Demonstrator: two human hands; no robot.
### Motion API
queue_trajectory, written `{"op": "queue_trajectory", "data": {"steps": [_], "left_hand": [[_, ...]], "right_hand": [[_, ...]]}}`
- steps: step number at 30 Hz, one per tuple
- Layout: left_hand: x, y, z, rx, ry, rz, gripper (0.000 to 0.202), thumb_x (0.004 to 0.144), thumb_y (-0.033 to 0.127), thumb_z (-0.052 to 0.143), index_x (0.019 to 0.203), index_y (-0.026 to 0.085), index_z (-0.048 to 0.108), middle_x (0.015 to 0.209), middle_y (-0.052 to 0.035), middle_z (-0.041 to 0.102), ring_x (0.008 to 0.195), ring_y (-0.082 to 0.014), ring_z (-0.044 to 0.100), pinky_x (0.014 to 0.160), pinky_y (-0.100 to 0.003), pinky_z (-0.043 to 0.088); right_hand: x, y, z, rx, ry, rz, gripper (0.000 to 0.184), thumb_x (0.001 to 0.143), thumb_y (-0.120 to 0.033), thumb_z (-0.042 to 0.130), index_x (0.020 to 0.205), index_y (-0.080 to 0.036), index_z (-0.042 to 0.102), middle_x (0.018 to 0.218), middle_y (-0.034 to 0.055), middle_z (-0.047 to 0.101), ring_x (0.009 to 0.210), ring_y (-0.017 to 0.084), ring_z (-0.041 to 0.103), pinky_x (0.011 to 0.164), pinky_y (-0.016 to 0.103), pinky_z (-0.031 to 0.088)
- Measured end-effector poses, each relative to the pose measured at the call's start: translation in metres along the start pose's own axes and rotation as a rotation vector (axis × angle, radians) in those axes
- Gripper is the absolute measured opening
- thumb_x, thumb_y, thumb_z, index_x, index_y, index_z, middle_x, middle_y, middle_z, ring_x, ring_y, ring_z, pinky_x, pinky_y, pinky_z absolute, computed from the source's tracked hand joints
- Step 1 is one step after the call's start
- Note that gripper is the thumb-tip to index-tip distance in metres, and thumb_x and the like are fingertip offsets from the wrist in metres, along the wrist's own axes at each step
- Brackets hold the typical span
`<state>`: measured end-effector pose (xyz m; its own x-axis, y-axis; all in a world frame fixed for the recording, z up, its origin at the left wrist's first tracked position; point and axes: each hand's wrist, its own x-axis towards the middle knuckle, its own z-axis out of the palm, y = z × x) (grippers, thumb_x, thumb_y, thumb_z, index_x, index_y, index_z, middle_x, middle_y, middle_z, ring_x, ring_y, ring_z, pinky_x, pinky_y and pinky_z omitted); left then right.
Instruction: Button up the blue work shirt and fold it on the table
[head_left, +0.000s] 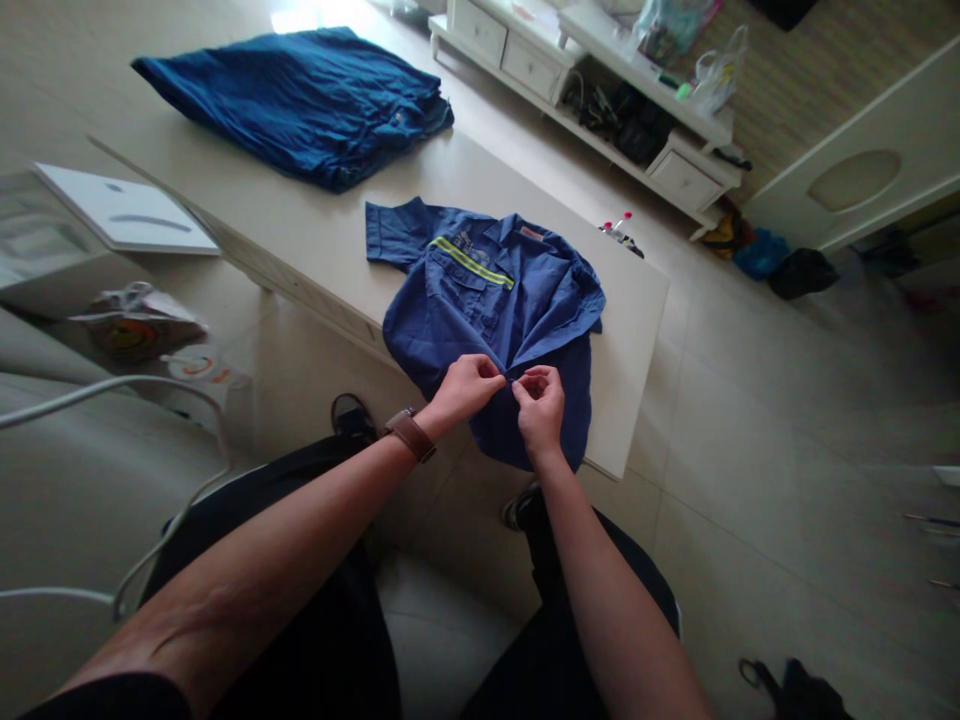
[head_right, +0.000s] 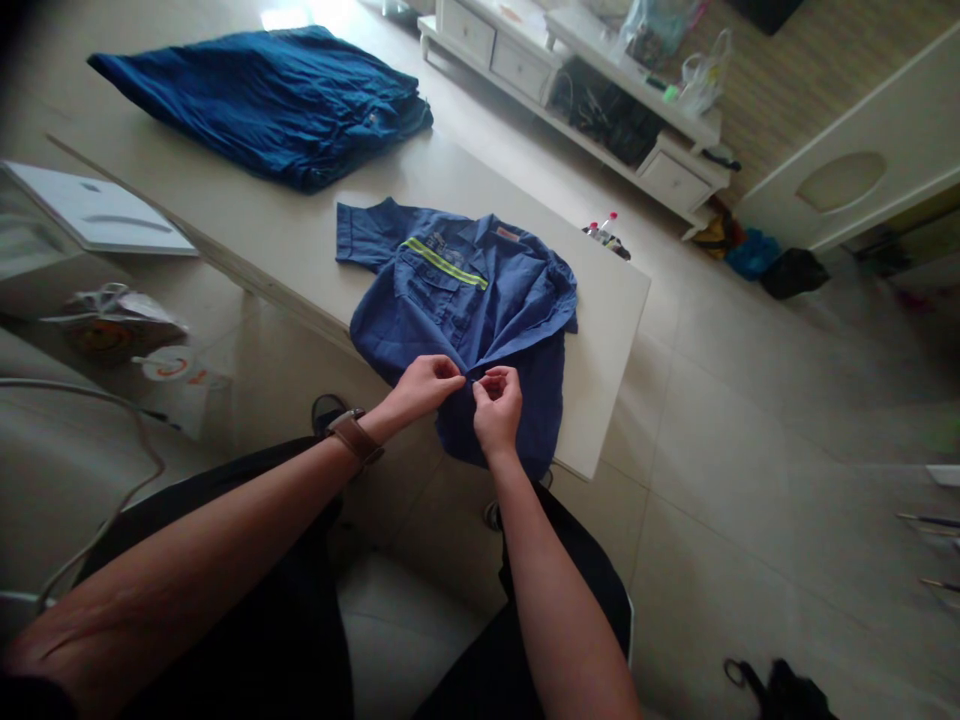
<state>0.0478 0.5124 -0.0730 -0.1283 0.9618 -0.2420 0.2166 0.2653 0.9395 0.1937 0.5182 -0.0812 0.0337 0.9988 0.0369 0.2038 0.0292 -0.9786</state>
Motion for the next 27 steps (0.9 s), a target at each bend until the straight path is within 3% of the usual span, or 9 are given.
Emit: {"op": "queue_trajectory", "data": {"steps": [3, 13, 21, 27], "left_hand": [[-0.001, -0.004, 0.002, -0.017, -0.092, 0.006, 0.019, 0.080, 0.031, 0.067, 0.074, 0.014, 0.073, 0.068, -0.0011, 0.066, 0.063, -0.0121, 0.052, 0.057, -0.025, 0.035], [0.000, 0.001, 0.001, 0.119, -0.108, 0.220, 0.018, 0.085, 0.017, 0.061, 0.069, 0.013, 0.068, 0.061, 0.0025, 0.057, 0.060, -0.0099, 0.045, 0.058, -0.025, 0.030], [-0.005, 0.001, -0.001, 0.398, -0.121, 0.258, 0.008, 0.086, 0.017, 0.068, 0.081, 0.016, 0.075, 0.076, -0.0046, 0.072, 0.068, -0.0154, 0.059, 0.065, -0.027, 0.040], [-0.008, 0.001, -0.004, 0.532, -0.129, 0.245, 0.015, 0.087, 0.018, 0.064, 0.092, 0.020, 0.077, 0.092, -0.0086, 0.077, 0.082, -0.0204, 0.068, 0.072, -0.029, 0.046]], "right_hand": [[0.000, -0.001, 0.000, -0.016, 0.002, -0.012, 0.025, 0.075, -0.032, 0.067, 0.095, -0.023, 0.055, 0.080, -0.0020, 0.060, 0.075, 0.017, 0.059, 0.073, 0.032, 0.048], [0.004, 0.004, -0.001, 0.076, 0.019, 0.079, 0.027, 0.068, -0.031, 0.072, 0.090, -0.022, 0.058, 0.080, -0.0023, 0.059, 0.077, 0.016, 0.057, 0.073, 0.030, 0.046], [0.009, 0.010, -0.002, 0.410, 0.009, 0.536, 0.038, 0.055, -0.017, 0.076, 0.086, -0.023, 0.053, 0.071, -0.0050, 0.061, 0.062, 0.013, 0.056, 0.059, 0.024, 0.045], [0.010, 0.008, -0.004, 0.304, 0.012, 0.448, 0.035, 0.058, -0.018, 0.076, 0.086, -0.023, 0.056, 0.074, -0.0046, 0.063, 0.067, 0.013, 0.059, 0.060, 0.023, 0.046]]}}
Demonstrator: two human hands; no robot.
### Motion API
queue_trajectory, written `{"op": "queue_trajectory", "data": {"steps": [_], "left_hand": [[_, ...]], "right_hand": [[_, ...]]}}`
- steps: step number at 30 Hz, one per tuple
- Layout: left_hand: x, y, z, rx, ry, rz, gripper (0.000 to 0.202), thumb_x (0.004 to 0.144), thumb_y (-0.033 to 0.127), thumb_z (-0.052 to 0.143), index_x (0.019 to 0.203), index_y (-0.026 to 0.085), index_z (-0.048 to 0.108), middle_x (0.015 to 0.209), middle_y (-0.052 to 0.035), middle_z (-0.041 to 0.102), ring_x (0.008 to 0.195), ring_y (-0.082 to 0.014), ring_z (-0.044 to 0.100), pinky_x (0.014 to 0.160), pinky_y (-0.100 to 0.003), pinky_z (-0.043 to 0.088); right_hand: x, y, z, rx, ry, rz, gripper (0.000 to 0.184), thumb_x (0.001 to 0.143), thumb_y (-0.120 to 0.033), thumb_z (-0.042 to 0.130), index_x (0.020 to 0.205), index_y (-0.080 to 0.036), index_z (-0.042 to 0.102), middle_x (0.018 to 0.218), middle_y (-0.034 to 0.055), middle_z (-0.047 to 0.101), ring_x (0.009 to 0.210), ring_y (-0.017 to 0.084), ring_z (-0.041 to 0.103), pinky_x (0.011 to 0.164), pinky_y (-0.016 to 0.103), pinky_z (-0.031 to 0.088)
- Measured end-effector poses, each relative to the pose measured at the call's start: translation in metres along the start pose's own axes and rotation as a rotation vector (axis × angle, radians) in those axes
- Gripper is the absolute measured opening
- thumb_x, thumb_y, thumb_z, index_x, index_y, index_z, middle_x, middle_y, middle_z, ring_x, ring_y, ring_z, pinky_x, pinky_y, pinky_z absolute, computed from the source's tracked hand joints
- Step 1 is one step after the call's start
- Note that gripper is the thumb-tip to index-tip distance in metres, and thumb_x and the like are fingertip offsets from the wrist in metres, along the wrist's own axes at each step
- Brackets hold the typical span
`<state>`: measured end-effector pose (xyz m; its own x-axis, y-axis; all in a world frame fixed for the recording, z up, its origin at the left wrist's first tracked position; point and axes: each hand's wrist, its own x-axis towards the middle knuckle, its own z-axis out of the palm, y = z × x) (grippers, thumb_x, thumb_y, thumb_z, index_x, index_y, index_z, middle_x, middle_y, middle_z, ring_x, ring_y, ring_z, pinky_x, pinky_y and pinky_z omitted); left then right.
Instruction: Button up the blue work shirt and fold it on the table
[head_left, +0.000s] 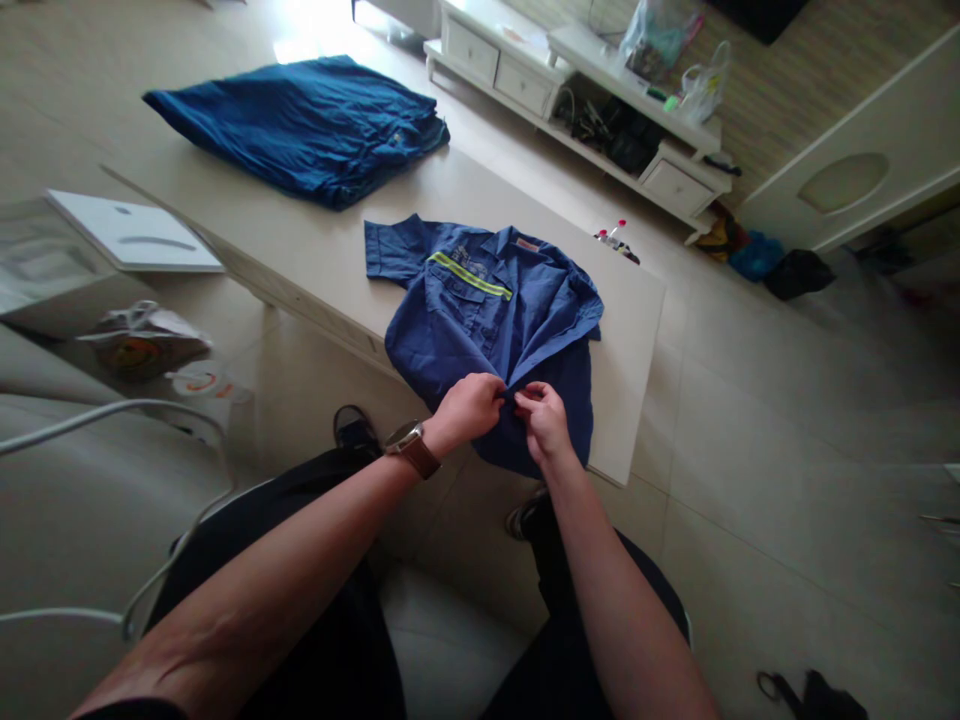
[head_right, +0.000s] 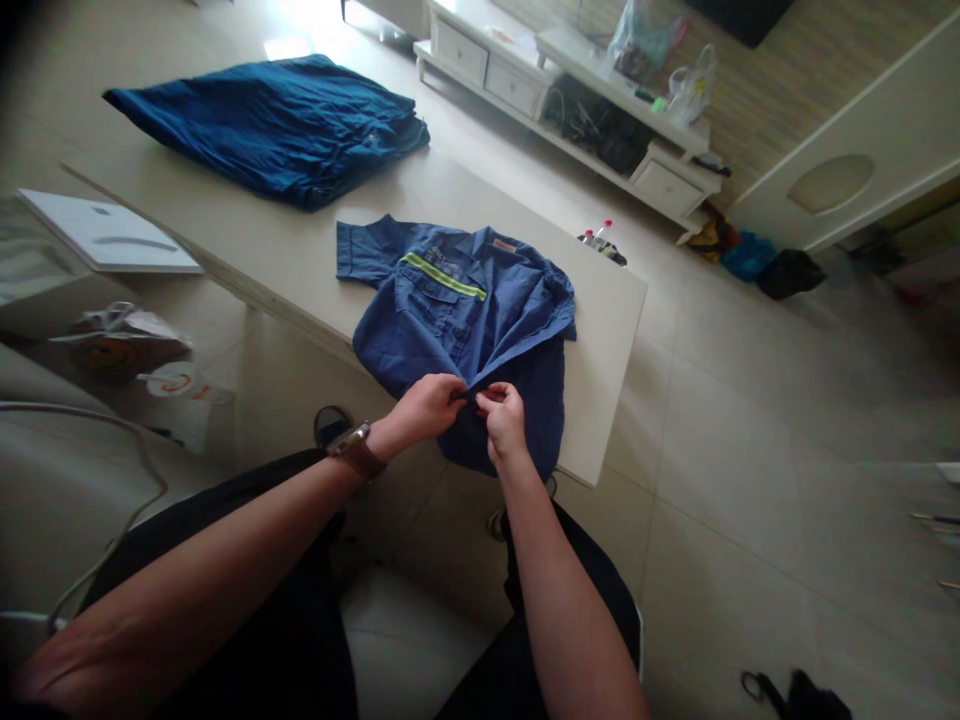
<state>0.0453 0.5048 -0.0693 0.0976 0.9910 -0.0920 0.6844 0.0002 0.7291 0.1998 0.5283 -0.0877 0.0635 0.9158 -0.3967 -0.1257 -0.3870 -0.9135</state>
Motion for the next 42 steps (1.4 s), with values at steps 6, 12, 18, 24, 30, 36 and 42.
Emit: {"op": "queue_trajectory", "data": {"steps": [6, 12, 18, 24, 30, 36, 42], "left_hand": [[-0.002, -0.002, -0.005, -0.027, -0.175, 0.127, 0.016, 0.085, 0.019, 0.062, 0.086, 0.019, 0.078, 0.077, -0.0046, 0.073, 0.069, -0.0157, 0.063, 0.065, -0.026, 0.043], [-0.004, 0.003, -0.019, 0.166, -0.018, 0.240, 0.014, 0.084, 0.033, 0.069, 0.082, 0.020, 0.073, 0.106, -0.0114, 0.070, 0.107, -0.0272, 0.062, 0.088, -0.035, 0.048], [-0.003, -0.007, -0.024, 0.318, -0.032, 0.103, 0.022, 0.094, 0.017, 0.050, 0.100, 0.020, 0.071, 0.104, -0.0108, 0.073, 0.100, -0.0251, 0.067, 0.088, -0.036, 0.048], [-0.001, -0.020, -0.014, 0.355, -0.086, -0.093, 0.032, 0.100, 0.018, 0.041, 0.095, 0.016, 0.073, 0.098, -0.0160, 0.075, 0.089, -0.0265, 0.069, 0.080, -0.036, 0.046], [-0.005, -0.017, -0.011, 0.463, -0.067, -0.084, 0.027, 0.097, 0.013, 0.046, 0.095, 0.017, 0.072, 0.105, -0.0156, 0.073, 0.107, -0.0323, 0.063, 0.092, -0.045, 0.042], [-0.007, -0.014, -0.011, 0.487, -0.088, -0.130, 0.027, 0.095, 0.013, 0.049, 0.112, 0.017, 0.069, 0.122, -0.0177, 0.065, 0.112, -0.0328, 0.059, 0.092, -0.046, 0.044], [-0.007, -0.014, -0.005, 0.515, -0.061, -0.117, 0.028, 0.096, 0.014, 0.046, 0.113, 0.017, 0.069, 0.120, -0.0180, 0.064, 0.112, -0.0328, 0.058, 0.093, -0.046, 0.042]], "right_hand": [[0.005, 0.002, -0.004, -0.148, 0.024, -0.036, 0.033, 0.069, -0.046, 0.078, 0.085, -0.022, 0.061, 0.080, 0.0004, 0.066, 0.074, 0.017, 0.061, 0.062, 0.027, 0.048], [0.011, 0.012, -0.010, -0.300, -0.020, -0.188, 0.031, 0.063, -0.038, 0.072, 0.085, -0.020, 0.062, 0.080, 0.0023, 0.070, 0.075, 0.019, 0.063, 0.068, 0.030, 0.049], [0.009, 0.011, -0.018, -0.377, -0.012, -0.292, 0.022, 0.067, -0.034, 0.066, 0.085, -0.021, 0.061, 0.077, 0.0007, 0.068, 0.072, 0.018, 0.060, 0.065, 0.029, 0.047], [0.004, 0.009, -0.018, -0.358, -0.044, -0.284, 0.020, 0.066, -0.032, 0.067, 0.081, -0.021, 0.061, 0.076, 0.0004, 0.068, 0.070, 0.018, 0.061, 0.068, 0.031, 0.050], [0.001, 0.009, -0.015, -0.349, -0.044, -0.268, 0.018, 0.067, -0.031, 0.067, 0.081, -0.021, 0.061, 0.074, -0.0002, 0.067, 0.069, 0.018, 0.061, 0.063, 0.029, 0.048], [0.000, 0.006, -0.013, -0.303, -0.069, -0.234, 0.019, 0.064, -0.028, 0.068, 0.080, -0.022, 0.061, 0.075, -0.0002, 0.068, 0.070, 0.018, 0.062, 0.064, 0.030, 0.049], [-0.002, 0.005, -0.012, -0.311, -0.092, -0.229, 0.019, 0.064, -0.029, 0.068, 0.080, -0.022, 0.060, 0.077, 0.0002, 0.068, 0.073, 0.019, 0.063, 0.070, 0.031, 0.051]]}}
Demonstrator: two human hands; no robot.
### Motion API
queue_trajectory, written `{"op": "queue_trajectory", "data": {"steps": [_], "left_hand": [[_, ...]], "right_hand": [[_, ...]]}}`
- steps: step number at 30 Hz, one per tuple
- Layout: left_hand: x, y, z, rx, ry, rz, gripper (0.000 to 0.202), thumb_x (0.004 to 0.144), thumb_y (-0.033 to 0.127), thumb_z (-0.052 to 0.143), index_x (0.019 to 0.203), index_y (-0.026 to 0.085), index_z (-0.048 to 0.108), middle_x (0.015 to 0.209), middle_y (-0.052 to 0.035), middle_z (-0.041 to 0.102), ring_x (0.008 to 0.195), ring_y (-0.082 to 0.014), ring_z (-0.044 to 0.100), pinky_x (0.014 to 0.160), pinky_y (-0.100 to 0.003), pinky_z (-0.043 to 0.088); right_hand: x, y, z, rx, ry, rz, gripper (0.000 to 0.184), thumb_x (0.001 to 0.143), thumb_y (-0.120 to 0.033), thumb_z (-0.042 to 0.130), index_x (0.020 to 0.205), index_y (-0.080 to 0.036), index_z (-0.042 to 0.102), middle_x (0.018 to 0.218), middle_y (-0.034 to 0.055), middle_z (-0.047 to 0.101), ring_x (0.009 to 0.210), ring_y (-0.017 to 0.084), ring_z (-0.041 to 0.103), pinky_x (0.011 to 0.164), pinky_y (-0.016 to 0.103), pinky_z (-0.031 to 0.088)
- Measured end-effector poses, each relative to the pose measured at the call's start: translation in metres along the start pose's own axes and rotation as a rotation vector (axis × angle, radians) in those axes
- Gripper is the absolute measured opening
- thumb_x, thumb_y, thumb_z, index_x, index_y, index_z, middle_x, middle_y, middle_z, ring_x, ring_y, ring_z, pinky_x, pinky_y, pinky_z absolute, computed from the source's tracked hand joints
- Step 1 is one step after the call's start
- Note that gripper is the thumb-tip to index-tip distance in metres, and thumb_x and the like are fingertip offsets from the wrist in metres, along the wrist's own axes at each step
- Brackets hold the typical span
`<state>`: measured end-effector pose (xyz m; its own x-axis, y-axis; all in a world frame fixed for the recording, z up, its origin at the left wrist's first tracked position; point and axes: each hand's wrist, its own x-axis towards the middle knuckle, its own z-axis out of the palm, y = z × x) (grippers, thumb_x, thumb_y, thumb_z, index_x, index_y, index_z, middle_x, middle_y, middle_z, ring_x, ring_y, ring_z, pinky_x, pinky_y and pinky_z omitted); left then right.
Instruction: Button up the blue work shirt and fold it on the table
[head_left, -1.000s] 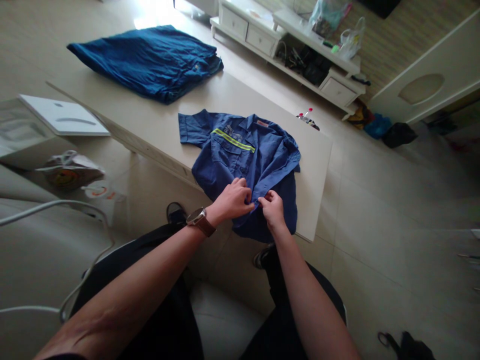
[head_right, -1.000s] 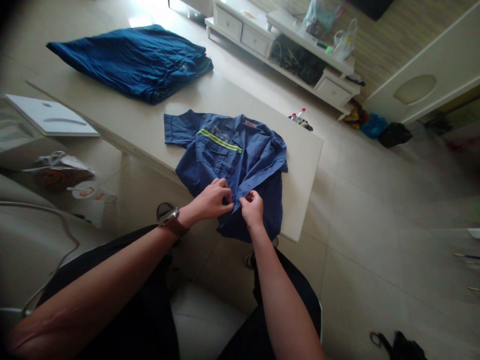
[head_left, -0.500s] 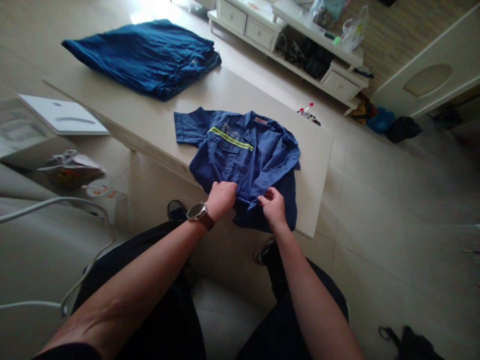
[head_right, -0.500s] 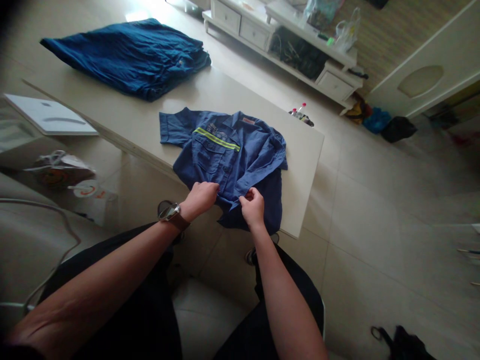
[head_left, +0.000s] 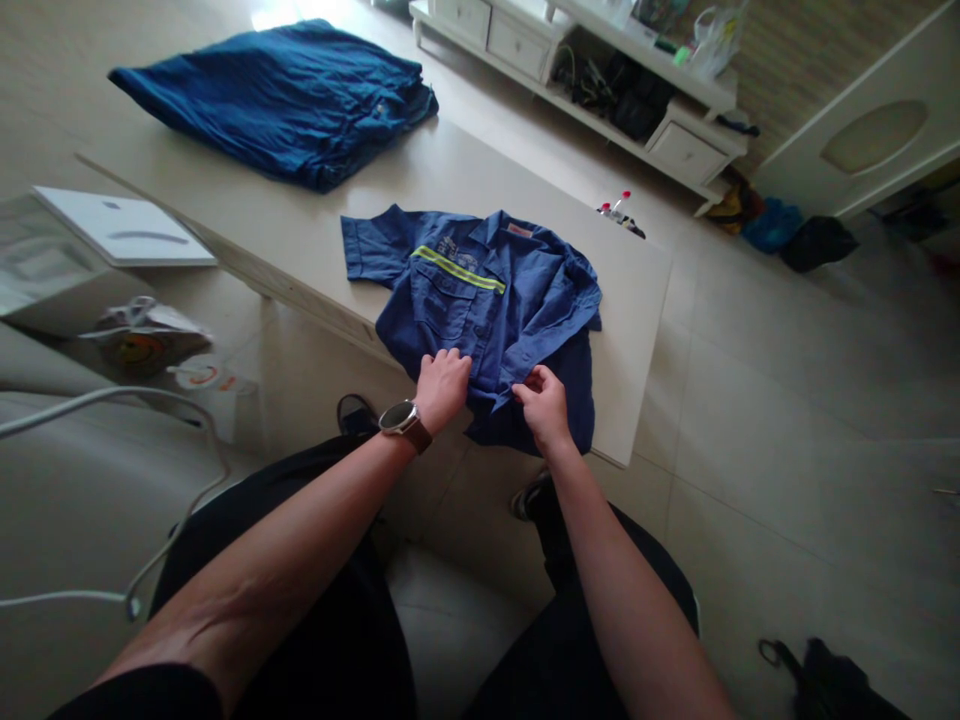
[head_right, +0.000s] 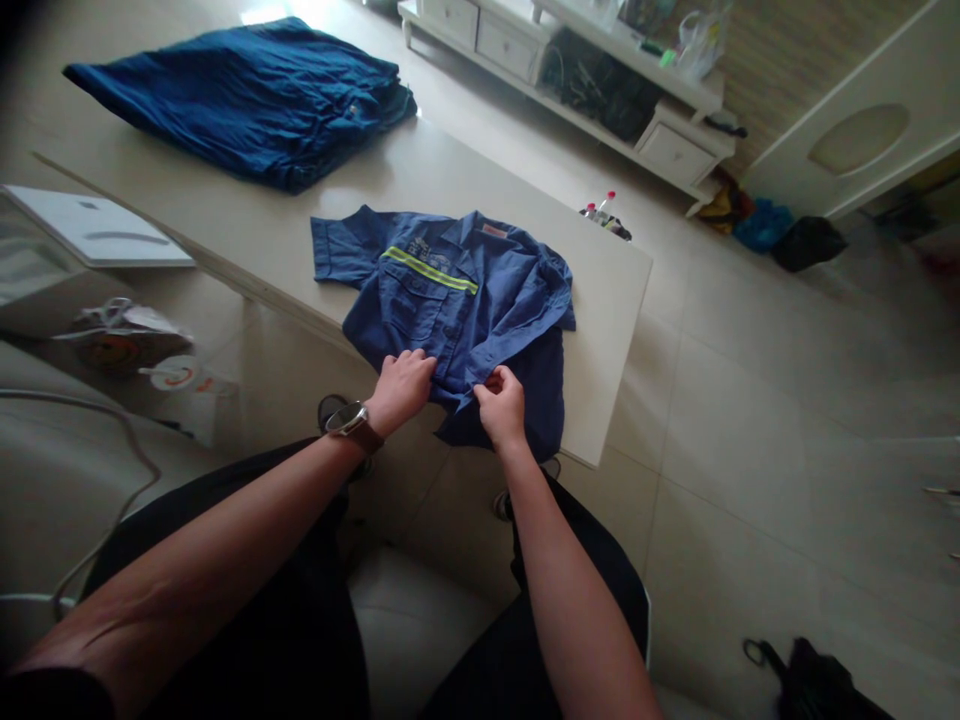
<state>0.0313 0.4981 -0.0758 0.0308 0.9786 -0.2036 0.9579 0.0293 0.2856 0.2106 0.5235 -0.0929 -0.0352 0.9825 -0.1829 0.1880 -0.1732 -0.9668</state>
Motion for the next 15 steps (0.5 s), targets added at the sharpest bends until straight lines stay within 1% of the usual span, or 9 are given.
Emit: {"op": "queue_trajectory", "data": {"steps": [5, 8, 10, 12, 14, 15], "left_hand": [[0.004, -0.003, 0.007, -0.005, 0.017, -0.002, 0.025, 0.098, 0.015, 0.045, 0.107, 0.017, 0.069, 0.117, -0.0168, 0.066, 0.111, -0.0323, 0.059, 0.092, -0.046, 0.042], [0.008, -0.002, 0.005, -0.099, 0.053, -0.011, 0.019, 0.098, 0.018, 0.049, 0.101, 0.020, 0.068, 0.112, -0.0128, 0.069, 0.107, -0.0306, 0.061, 0.089, -0.043, 0.043], [0.010, 0.000, 0.000, -0.203, 0.112, -0.019, 0.016, 0.098, 0.019, 0.052, 0.101, 0.023, 0.067, 0.109, -0.0099, 0.070, 0.101, -0.0276, 0.063, 0.085, -0.039, 0.044], [0.011, 0.002, -0.007, -0.301, 0.202, -0.011, 0.015, 0.098, 0.020, 0.052, 0.104, 0.024, 0.066, 0.107, -0.0083, 0.070, 0.098, -0.0245, 0.063, 0.082, -0.035, 0.045], [0.012, 0.004, -0.013, -0.376, 0.276, 0.012, 0.015, 0.099, 0.019, 0.052, 0.105, 0.024, 0.065, 0.106, -0.0078, 0.069, 0.097, -0.0227, 0.063, 0.082, -0.033, 0.045], [0.012, 0.005, -0.015, -0.409, 0.294, 0.026, 0.014, 0.098, 0.018, 0.052, 0.103, 0.023, 0.065, 0.105, -0.0077, 0.069, 0.097, -0.0223, 0.063, 0.082, -0.032, 0.046]], "right_hand": [[0.000, 0.000, -0.001, 0.001, -0.014, -0.004, 0.018, 0.065, -0.030, 0.068, 0.079, -0.022, 0.059, 0.077, 0.0006, 0.068, 0.073, 0.019, 0.062, 0.069, 0.031, 0.050], [0.000, 0.001, -0.001, -0.010, 0.003, -0.034, 0.018, 0.065, -0.029, 0.067, 0.080, -0.021, 0.062, 0.077, 0.0008, 0.069, 0.071, 0.018, 0.061, 0.067, 0.030, 0.048], [0.000, 0.001, -0.002, -0.012, 0.017, -0.056, 0.019, 0.065, -0.028, 0.066, 0.082, -0.021, 0.063, 0.078, 0.0010, 0.070, 0.071, 0.018, 0.061, 0.068, 0.030, 0.049], [0.001, 0.001, -0.002, 0.018, 0.025, -0.062, 0.021, 0.065, -0.028, 0.067, 0.084, -0.021, 0.064, 0.080, 0.0012, 0.071, 0.072, 0.018, 0.062, 0.070, 0.031, 0.050], [0.002, 0.000, -0.003, 0.058, 0.032, -0.054, 0.021, 0.066, -0.030, 0.067, 0.085, -0.021, 0.063, 0.081, 0.0013, 0.071, 0.073, 0.018, 0.062, 0.071, 0.031, 0.051], [0.002, -0.001, -0.003, 0.073, 0.043, -0.048, 0.021, 0.067, -0.031, 0.067, 0.085, -0.021, 0.063, 0.081, 0.0012, 0.071, 0.073, 0.018, 0.062, 0.070, 0.031, 0.051]]}}
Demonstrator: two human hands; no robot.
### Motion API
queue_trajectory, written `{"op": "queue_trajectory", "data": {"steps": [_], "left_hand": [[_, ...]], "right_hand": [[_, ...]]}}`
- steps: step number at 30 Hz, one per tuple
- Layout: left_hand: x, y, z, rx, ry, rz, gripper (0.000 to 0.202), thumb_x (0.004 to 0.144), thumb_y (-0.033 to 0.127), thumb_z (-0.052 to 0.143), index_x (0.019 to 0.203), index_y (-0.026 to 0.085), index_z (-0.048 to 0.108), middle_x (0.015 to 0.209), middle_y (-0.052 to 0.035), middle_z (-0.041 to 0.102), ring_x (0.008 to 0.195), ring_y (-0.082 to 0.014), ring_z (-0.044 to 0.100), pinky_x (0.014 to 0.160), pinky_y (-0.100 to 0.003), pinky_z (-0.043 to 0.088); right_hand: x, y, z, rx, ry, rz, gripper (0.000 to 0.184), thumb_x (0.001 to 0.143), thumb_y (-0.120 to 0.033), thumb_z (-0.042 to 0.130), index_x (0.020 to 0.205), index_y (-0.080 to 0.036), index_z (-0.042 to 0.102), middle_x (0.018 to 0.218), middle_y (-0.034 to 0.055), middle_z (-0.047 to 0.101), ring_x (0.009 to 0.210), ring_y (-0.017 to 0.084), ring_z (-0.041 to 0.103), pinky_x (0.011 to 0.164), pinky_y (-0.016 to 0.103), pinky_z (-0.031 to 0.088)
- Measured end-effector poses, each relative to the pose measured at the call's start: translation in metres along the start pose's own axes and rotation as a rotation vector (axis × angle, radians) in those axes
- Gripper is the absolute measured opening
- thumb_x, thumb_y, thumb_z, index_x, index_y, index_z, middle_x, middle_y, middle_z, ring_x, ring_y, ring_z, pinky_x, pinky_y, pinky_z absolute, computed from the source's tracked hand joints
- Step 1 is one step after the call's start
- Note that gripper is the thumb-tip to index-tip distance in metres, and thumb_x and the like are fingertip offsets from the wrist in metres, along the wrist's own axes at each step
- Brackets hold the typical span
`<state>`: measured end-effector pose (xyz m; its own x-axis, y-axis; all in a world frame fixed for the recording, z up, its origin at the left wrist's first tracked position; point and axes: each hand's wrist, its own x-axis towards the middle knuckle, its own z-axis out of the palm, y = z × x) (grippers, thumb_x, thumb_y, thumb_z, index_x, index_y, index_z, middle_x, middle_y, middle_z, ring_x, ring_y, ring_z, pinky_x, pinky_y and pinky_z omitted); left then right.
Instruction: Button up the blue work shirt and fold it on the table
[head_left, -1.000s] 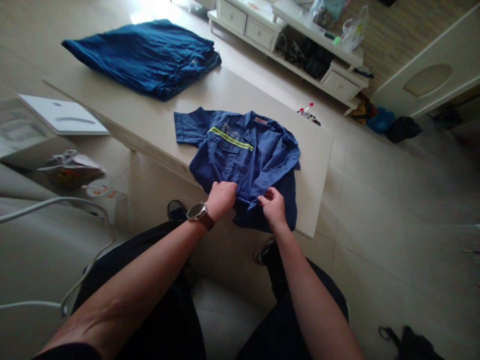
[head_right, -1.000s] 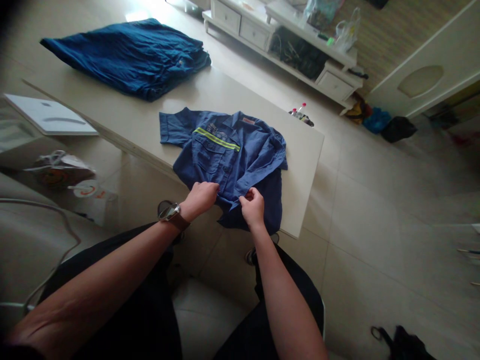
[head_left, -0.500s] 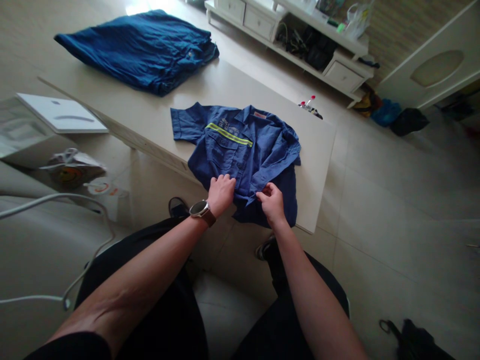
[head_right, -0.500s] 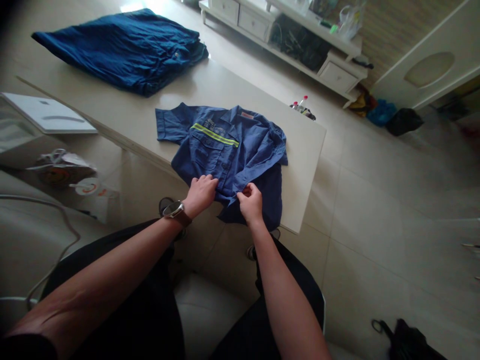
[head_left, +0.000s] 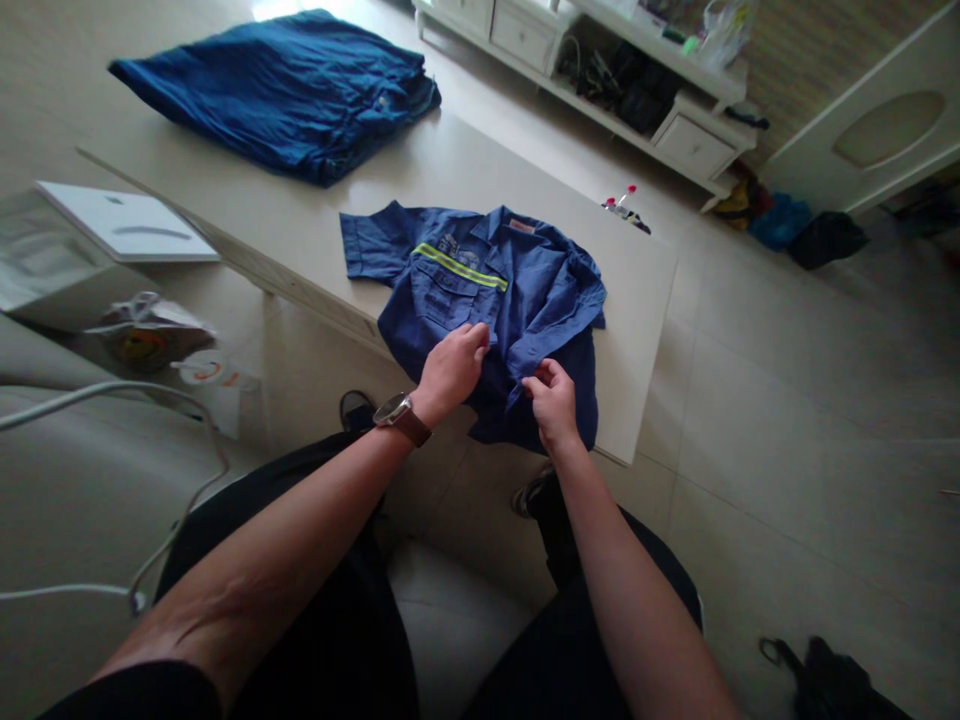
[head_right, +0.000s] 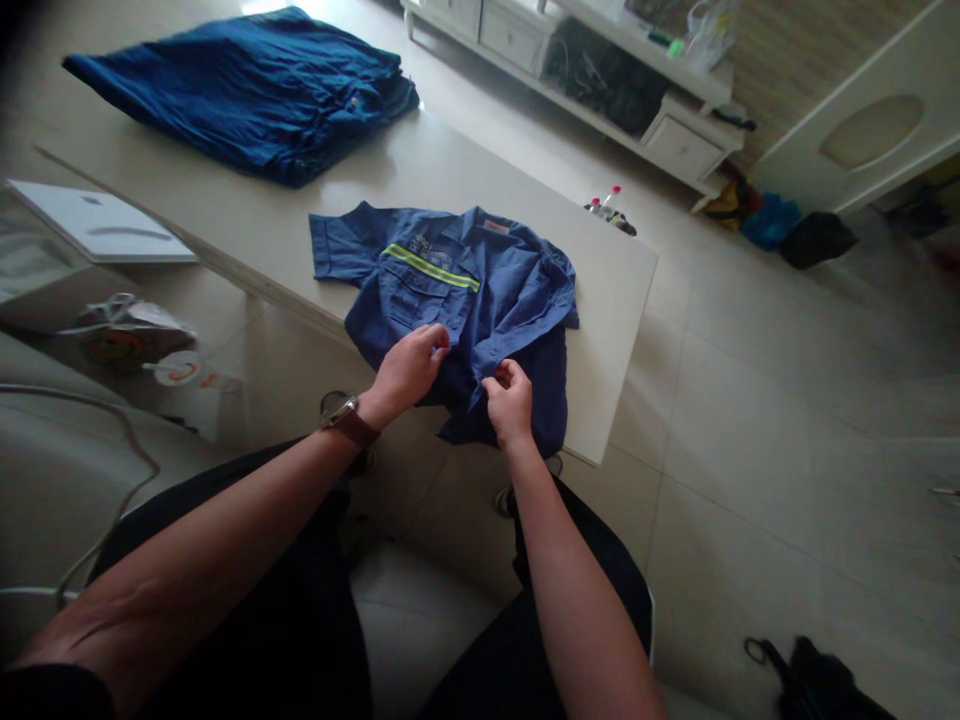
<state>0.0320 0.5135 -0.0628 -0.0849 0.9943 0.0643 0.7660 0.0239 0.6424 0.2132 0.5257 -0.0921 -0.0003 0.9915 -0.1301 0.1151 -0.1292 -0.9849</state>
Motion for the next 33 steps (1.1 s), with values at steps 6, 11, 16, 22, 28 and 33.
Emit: {"op": "queue_trajectory", "data": {"steps": [6, 11, 16, 22, 28, 33], "left_hand": [[0.004, -0.002, 0.000, -0.163, -0.002, 0.038, 0.011, 0.094, 0.013, 0.056, 0.093, 0.019, 0.065, 0.097, -0.0069, 0.068, 0.091, -0.0205, 0.062, 0.085, -0.032, 0.048], [0.004, -0.003, 0.006, -0.221, -0.014, 0.065, 0.015, 0.090, 0.008, 0.056, 0.095, 0.017, 0.067, 0.097, -0.0070, 0.068, 0.087, -0.0188, 0.062, 0.087, -0.032, 0.051], [0.001, -0.003, 0.011, -0.207, -0.032, 0.090, 0.020, 0.087, 0.007, 0.058, 0.098, 0.016, 0.071, 0.096, -0.0067, 0.069, 0.086, -0.0181, 0.063, 0.084, -0.030, 0.052], [-0.003, 0.001, 0.012, -0.196, -0.039, 0.173, 0.020, 0.086, 0.009, 0.060, 0.095, 0.017, 0.076, 0.095, -0.0062, 0.069, 0.083, -0.0171, 0.064, 0.083, -0.029, 0.051], [-0.005, 0.001, 0.015, -0.154, -0.009, 0.230, 0.017, 0.088, 0.009, 0.058, 0.096, 0.017, 0.069, 0.092, -0.0056, 0.069, 0.081, -0.0183, 0.064, 0.077, -0.029, 0.050], [-0.008, 0.004, 0.011, -0.113, -0.036, 0.284, 0.029, 0.091, 0.008, 0.052, 0.117, 0.020, 0.059, 0.093, -0.0033, 0.070, 0.083, -0.0182, 0.067, 0.074, -0.028, 0.049]], "right_hand": [[0.002, -0.003, -0.001, 0.077, 0.087, -0.009, 0.029, 0.075, -0.043, 0.068, 0.093, -0.021, 0.064, 0.090, 0.0043, 0.072, 0.080, 0.019, 0.063, 0.076, 0.033, 0.051], [-0.002, -0.009, -0.003, -0.125, 0.145, -0.148, 0.022, 0.075, -0.035, 0.068, 0.089, -0.020, 0.063, 0.085, 0.0024, 0.069, 0.077, 0.019, 0.060, 0.077, 0.032, 0.050], [-0.008, -0.016, -0.001, -0.353, 0.172, -0.211, 0.015, 0.074, -0.025, 0.064, 0.088, -0.021, 0.063, 0.076, -0.0017, 0.063, 0.063, 0.015, 0.049, 0.066, 0.029, 0.043], [-0.013, -0.019, 0.003, -0.479, 0.038, -0.330, 0.006, 0.075, -0.023, 0.063, 0.080, -0.021, 0.065, 0.076, -0.0002, 0.062, 0.060, 0.014, 0.048, 0.064, 0.030, 0.041], [-0.013, -0.018, 0.004, -0.444, -0.042, -0.306, 0.013, 0.076, -0.031, 0.066, 0.083, -0.020, 0.066, 0.081, 0.0016, 0.064, 0.060, 0.014, 0.050, 0.061, 0.029, 0.043], [-0.014, -0.018, 0.004, -0.419, -0.086, -0.272, 0.015, 0.074, -0.031, 0.065, 0.085, -0.021, 0.066, 0.083, 0.0013, 0.065, 0.059, 0.014, 0.052, 0.061, 0.029, 0.045]]}}
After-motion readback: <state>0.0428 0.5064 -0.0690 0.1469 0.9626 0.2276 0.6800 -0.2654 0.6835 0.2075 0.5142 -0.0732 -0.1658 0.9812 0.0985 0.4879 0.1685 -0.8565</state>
